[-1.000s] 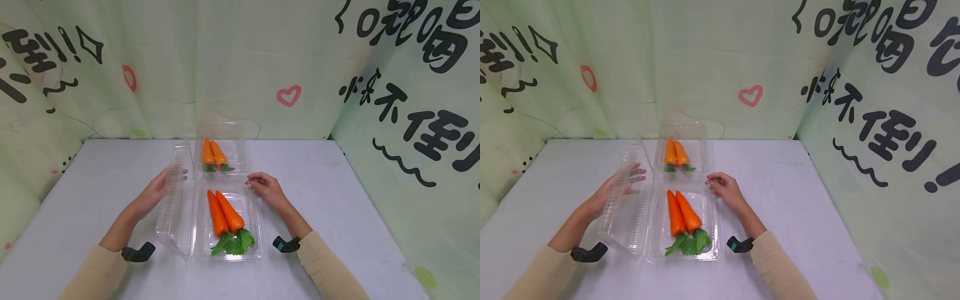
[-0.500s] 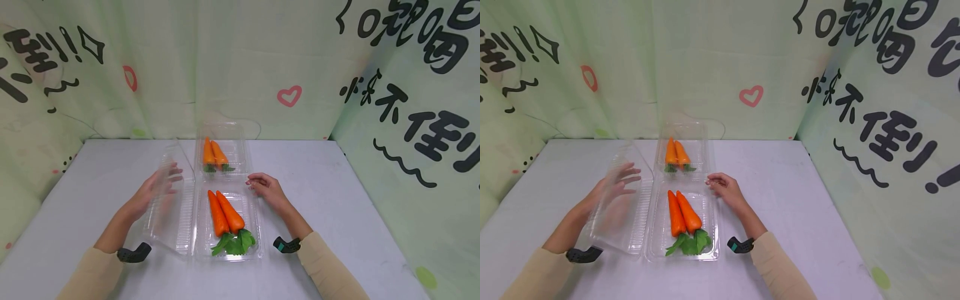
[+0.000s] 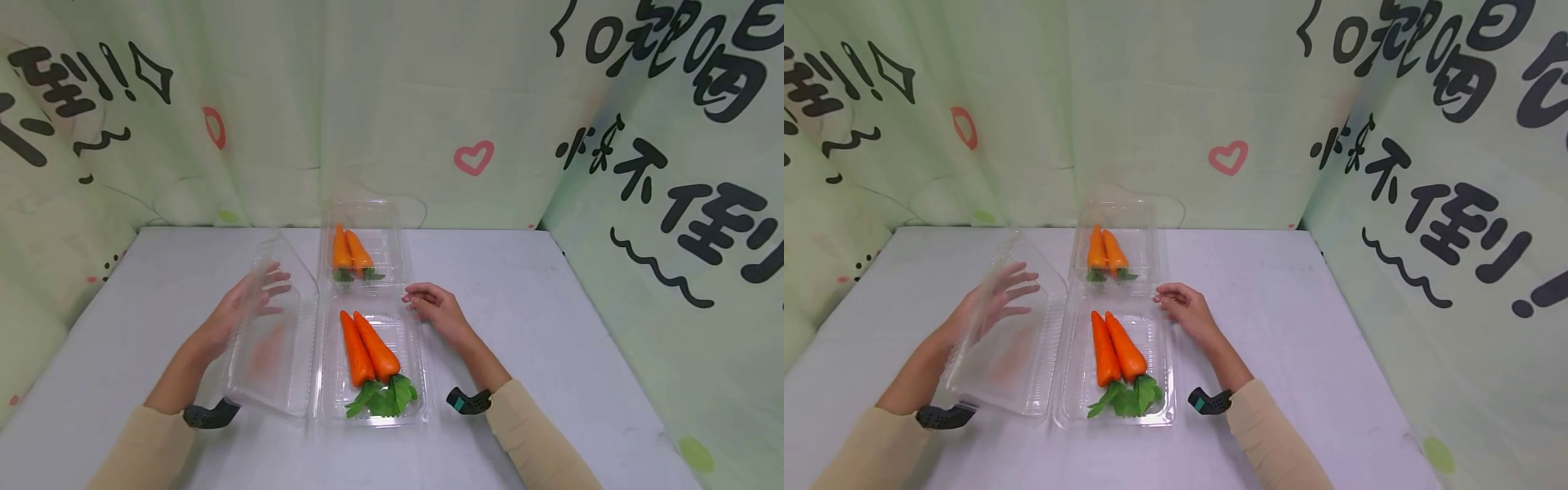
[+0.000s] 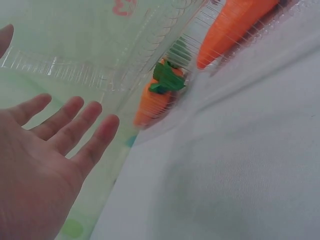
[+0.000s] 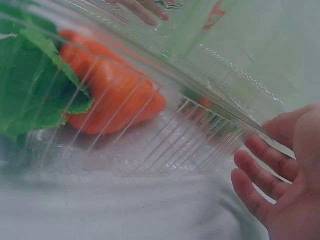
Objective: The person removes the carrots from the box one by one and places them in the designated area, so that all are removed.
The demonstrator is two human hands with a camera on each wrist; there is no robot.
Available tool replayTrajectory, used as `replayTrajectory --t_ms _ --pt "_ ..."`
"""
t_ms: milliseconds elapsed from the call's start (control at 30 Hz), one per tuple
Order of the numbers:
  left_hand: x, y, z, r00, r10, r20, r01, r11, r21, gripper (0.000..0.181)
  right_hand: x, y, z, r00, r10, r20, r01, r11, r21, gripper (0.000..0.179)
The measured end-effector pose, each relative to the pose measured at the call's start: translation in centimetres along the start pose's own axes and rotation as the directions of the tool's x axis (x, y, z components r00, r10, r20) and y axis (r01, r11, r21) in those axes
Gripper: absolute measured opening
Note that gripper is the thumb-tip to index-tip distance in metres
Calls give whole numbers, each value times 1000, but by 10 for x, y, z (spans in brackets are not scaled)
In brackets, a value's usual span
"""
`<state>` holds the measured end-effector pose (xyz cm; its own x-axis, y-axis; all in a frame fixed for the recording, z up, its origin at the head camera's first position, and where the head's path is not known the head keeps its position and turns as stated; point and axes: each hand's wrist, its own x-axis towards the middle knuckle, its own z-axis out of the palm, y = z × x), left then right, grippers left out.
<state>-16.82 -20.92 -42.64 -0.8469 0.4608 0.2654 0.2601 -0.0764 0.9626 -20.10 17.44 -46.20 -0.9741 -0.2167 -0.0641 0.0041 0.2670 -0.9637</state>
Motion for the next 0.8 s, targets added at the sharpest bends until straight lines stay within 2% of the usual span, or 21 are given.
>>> replayTrajectory --t_ms 100,267,367,533,633,700,800 --pt "0 1 0 999 29 14 -28 999 -45 49 0 0 0 1000 -6 3 6 1000 3 30" --pt "1 2 -2 998 44 40 -40 996 -84 48 0 0 0 1000 -12 5 12 1000 3 30" --pt "2 -4 -8 997 41 59 -35 994 -101 48 -1 -1 0 1000 -11 3 11 1000 4 30" --pt "5 -17 -17 996 -25 84 34 994 -107 50 -1 -1 0 1000 -7 -1 7 1000 10 30" --pt "5 -17 -19 993 -82 82 89 992 -88 53 -1 0 0 1000 -5 -4 5 1000 23 29" --pt "4 -17 -20 992 -86 88 93 992 -81 54 0 1 0 1000 -4 -6 4 1000 29 30" --pt "2 -15 -21 993 -62 104 72 993 -96 58 0 2 0 1000 3 -11 -3 1000 24 30"
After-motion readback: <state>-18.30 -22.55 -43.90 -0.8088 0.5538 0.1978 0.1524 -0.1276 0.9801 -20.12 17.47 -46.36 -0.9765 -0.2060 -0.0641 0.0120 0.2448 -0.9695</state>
